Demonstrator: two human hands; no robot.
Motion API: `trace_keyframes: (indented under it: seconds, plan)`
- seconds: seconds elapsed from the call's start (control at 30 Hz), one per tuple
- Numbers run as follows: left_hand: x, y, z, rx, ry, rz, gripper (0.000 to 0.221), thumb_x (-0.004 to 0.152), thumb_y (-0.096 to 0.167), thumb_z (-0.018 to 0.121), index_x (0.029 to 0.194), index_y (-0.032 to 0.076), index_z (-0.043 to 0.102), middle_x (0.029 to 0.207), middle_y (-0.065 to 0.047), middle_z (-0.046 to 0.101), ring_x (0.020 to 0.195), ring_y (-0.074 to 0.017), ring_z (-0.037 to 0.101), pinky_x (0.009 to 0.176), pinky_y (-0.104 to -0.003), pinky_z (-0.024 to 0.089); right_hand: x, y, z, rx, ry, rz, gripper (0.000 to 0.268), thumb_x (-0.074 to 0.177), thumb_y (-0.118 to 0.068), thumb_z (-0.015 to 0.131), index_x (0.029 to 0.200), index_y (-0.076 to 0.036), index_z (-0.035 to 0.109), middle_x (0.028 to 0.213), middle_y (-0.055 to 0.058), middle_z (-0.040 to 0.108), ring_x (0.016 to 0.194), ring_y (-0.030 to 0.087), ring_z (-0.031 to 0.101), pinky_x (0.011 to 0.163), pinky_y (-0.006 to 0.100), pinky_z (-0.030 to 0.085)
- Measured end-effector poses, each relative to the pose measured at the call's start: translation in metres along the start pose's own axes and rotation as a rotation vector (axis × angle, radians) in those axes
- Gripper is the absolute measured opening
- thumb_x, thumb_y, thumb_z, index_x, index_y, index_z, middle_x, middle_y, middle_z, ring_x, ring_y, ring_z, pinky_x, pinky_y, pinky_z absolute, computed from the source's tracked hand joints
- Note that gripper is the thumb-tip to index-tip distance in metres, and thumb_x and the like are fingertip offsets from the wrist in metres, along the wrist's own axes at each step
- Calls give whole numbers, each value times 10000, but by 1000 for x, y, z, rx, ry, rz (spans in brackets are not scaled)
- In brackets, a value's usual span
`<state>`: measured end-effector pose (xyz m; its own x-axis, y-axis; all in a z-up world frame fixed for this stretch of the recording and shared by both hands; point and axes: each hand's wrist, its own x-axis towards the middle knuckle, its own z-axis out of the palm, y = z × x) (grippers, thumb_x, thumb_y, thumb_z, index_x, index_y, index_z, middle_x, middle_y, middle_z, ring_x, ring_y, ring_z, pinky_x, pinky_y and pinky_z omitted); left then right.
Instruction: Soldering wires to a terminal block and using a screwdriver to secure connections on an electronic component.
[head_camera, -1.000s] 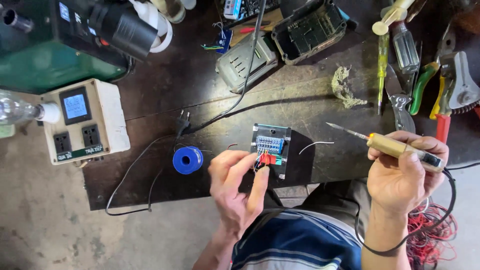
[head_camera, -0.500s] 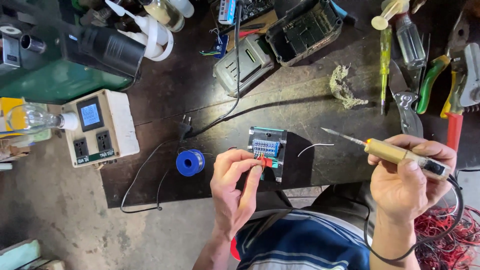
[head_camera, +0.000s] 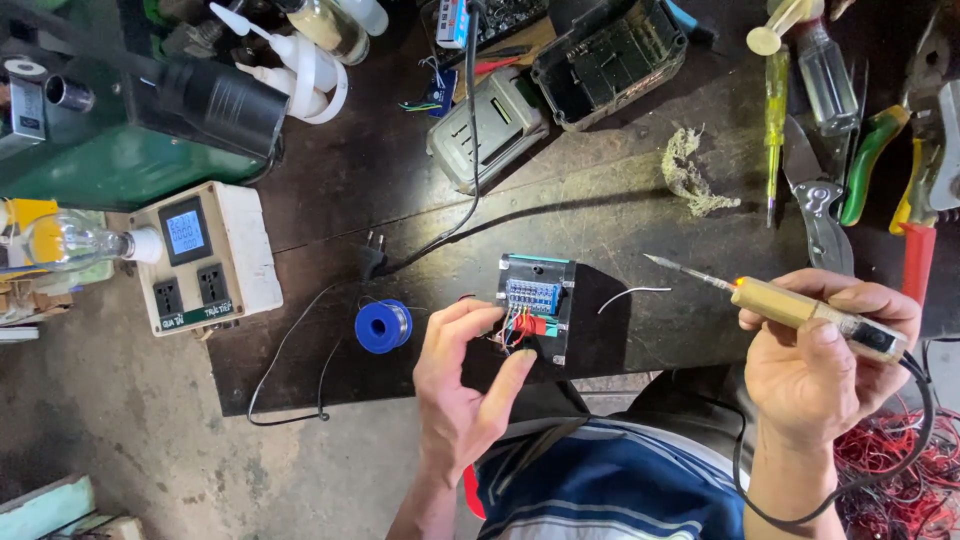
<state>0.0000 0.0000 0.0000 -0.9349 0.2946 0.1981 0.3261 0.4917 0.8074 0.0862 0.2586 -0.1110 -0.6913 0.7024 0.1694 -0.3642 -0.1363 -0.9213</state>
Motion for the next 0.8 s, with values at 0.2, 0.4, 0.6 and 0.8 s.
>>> trace_keyframes:
  seconds: [0.2,0.4,0.6,0.8]
  plan:
    - [-9,-13,2,-41,89,-77,238,807,67,807,1017,70,697,1051,-100,683,979,-204,674,920,-304,575,-1,2,-1,-17,-9,-19,261,1041,-198,571,1251,-138,429,1061,241,546,813,345,616,634,372,570]
    - [-6,-12,4,-8,74,58,111,909,117,753,1007,89,708,1058,-98,641,923,-194,667,860,-292,571,1,0,-1,-28,-17,-9,256,1047,-222,579,1232,-137,423,1047,245,545,771,337,603,629,364,564]
    - [-19,-29,-19,-162,199,-48,352,844,169,728,1144,3,647,1028,-105,679,949,-198,650,861,-287,562,-1,7,-7,-29,-13,-8,269,1056,-225,593,1245,-135,424,1107,255,567,825,360,620,665,382,582]
    - [-34,-40,-39,209,292,4,96,953,62,659,1027,14,695,998,-137,706,921,-240,689,761,-294,584,-2,11,-6,-87,-55,-81,226,1123,-240,544,1274,-112,437,1091,210,474,824,354,577,657,412,563]
